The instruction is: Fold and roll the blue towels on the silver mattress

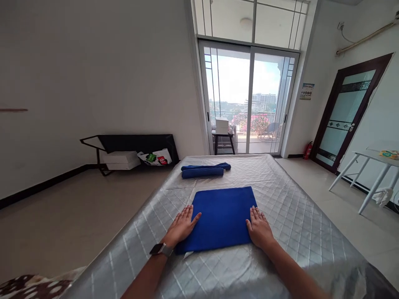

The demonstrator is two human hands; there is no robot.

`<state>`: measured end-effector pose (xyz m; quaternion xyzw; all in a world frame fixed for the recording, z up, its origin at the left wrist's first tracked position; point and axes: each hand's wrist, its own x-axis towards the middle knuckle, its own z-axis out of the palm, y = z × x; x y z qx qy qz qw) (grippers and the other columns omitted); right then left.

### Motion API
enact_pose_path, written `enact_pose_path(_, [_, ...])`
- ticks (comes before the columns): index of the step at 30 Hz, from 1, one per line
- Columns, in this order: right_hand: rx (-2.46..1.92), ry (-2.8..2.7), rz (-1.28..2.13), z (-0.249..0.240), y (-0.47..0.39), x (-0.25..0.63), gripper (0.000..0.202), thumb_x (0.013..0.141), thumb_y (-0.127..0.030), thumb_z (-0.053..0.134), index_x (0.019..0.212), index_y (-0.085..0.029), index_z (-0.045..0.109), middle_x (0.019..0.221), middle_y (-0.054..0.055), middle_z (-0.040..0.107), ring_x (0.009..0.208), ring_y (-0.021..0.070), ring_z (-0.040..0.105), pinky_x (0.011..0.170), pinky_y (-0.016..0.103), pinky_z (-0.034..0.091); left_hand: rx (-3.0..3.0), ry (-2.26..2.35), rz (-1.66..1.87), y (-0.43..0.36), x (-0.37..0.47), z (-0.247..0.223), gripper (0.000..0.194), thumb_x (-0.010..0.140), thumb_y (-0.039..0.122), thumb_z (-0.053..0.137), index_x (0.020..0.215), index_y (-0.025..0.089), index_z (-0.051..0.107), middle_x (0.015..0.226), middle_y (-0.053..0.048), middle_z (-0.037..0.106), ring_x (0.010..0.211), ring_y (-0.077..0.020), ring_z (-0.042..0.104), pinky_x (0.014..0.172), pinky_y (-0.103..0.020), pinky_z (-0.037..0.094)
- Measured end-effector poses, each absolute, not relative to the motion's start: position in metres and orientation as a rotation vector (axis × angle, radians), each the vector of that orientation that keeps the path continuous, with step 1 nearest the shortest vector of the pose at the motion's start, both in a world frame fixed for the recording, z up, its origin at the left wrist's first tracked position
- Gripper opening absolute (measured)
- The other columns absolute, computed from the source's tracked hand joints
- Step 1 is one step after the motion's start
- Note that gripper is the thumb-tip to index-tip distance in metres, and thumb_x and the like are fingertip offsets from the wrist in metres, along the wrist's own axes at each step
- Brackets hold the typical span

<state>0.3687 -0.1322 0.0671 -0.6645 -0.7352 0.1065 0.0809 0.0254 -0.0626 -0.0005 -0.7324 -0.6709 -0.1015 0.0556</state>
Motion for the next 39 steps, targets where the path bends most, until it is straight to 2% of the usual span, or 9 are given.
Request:
enact_pose_path(5, [-1.97, -2.176, 0.353, 0.066, -0.132, 0.368, 0.063, 0.1, -0.036, 0.024, 0.155, -0.005, 0.026, 0.162, 0.012, 0.021, 0.151, 0.0213, 0.017, 0.122, 0.037, 0.013, -2.235, -2.01, -0.303, -0.072, 0.091, 0.024, 0.077, 0.098, 0.06, 0.019, 0.151, 0.006, 0.033, 0.157, -0.022, 0.035, 0.147, -0.0306, 0.03, 0.118, -0.048, 0.029])
enact_pose_path(12, [-1.932, -2.189, 0.33, 0.064, -0.133, 0.37, 0.062, 0.099, -0.034, 0.026, 0.155, -0.006, 0.027, 0.162, 0.011, 0.021, 0.151, 0.0222, 0.016, 0.122, 0.037, 0.013, -2.674, -1.524, -0.387, -0.094, 0.217, 0.031, 0.067, 0.1, 0.058, 0.02, 0.15, 0.018, 0.04, 0.159, -0.011, 0.037, 0.148, -0.025, 0.028, 0.121, -0.045, 0.026])
enact_pose_path(15, [-1.92, -2.164, 0.344, 0.062, -0.132, 0.371, 0.063, 0.099, -0.035, 0.027, 0.154, -0.005, 0.027, 0.161, 0.013, 0.024, 0.151, 0.0227, 0.018, 0.121, 0.039, 0.015, -2.683, -1.637, -0.316, -0.092, 0.198, 0.029, 0.069, 0.1, 0.06, 0.019, 0.151, 0.017, 0.038, 0.158, -0.011, 0.036, 0.148, -0.0257, 0.029, 0.12, -0.046, 0.027])
enact_pose_path(19, [-1.896, -2.156, 0.337, 0.061, -0.131, 0.371, 0.063, 0.099, -0.034, 0.027, 0.153, -0.004, 0.029, 0.16, 0.014, 0.025, 0.151, 0.0239, 0.019, 0.121, 0.041, 0.017, -2.584, -1.797, -0.26, -0.097, 0.114, 0.016, 0.066, 0.1, 0.057, 0.023, 0.152, 0.018, 0.036, 0.16, -0.011, 0.033, 0.148, -0.0263, 0.028, 0.12, -0.047, 0.027])
enact_pose_path(24, [-1.895, -2.146, 0.32, 0.061, -0.131, 0.37, 0.061, 0.098, -0.034, 0.03, 0.152, -0.004, 0.034, 0.159, 0.014, 0.029, 0.149, 0.0251, 0.023, 0.12, 0.042, 0.02, -2.594, -1.759, -0.344, -0.137, 0.012, 0.006, 0.054, 0.101, 0.048, 0.03, 0.151, 0.026, 0.036, 0.156, -0.008, 0.04, 0.144, -0.0244, 0.038, 0.116, -0.045, 0.037])
enact_pose_path(29, [-1.834, -2.119, 0.207, 0.077, -0.135, 0.373, 0.052, 0.095, -0.026, 0.041, 0.144, -0.011, 0.05, 0.154, 0.014, 0.042, 0.145, 0.0273, 0.034, 0.118, 0.042, 0.026, -2.629, -1.866, -0.707, -0.176, -0.007, 0.028, 0.048, 0.096, 0.055, 0.042, 0.134, 0.032, 0.06, 0.148, -0.004, 0.054, 0.131, -0.025, 0.055, 0.108, -0.04, 0.048])
enact_pose_path(31, [-1.731, -2.156, 0.181, 0.088, -0.139, 0.378, 0.044, 0.093, -0.02, 0.043, 0.132, -0.016, 0.061, 0.145, 0.013, 0.055, 0.135, 0.0254, 0.048, 0.113, 0.038, 0.034, -2.649, -1.884, -0.865, -0.183, -0.002, 0.037, 0.042, 0.093, 0.056, 0.049, 0.12, 0.032, 0.07, 0.137, -0.004, 0.064, 0.12, -0.0245, 0.063, 0.103, -0.039, 0.052])
enact_pose_path(34, [-1.553, -2.291, 0.295, 0.103, -0.149, 0.393, 0.029, 0.091, -0.017, 0.048, 0.108, -0.022, 0.071, 0.116, 0.008, 0.071, 0.108, 0.0198, 0.065, 0.098, 0.03, 0.046, -2.669, -1.843, -0.987, -0.184, 0.004, 0.044, 0.036, 0.086, 0.055, 0.059, 0.108, 0.032, 0.076, 0.12, -0.004, 0.072, 0.109, -0.0246, 0.069, 0.099, -0.039, 0.055])
enact_pose_path(39, [-1.461, -2.413, 0.369, 0.103, -0.171, 0.42, 0.021, 0.083, -0.015, 0.06, 0.097, -0.024, 0.073, 0.104, 0.004, 0.072, 0.1, 0.0198, 0.066, 0.09, 0.03, 0.049, -2.644, -1.77, -1.042, -0.18, 0.003, 0.039, 0.032, 0.088, 0.053, 0.058, 0.101, 0.031, 0.077, 0.111, -0.003, 0.075, 0.101, -0.0224, 0.071, 0.094, -0.036, 0.058])
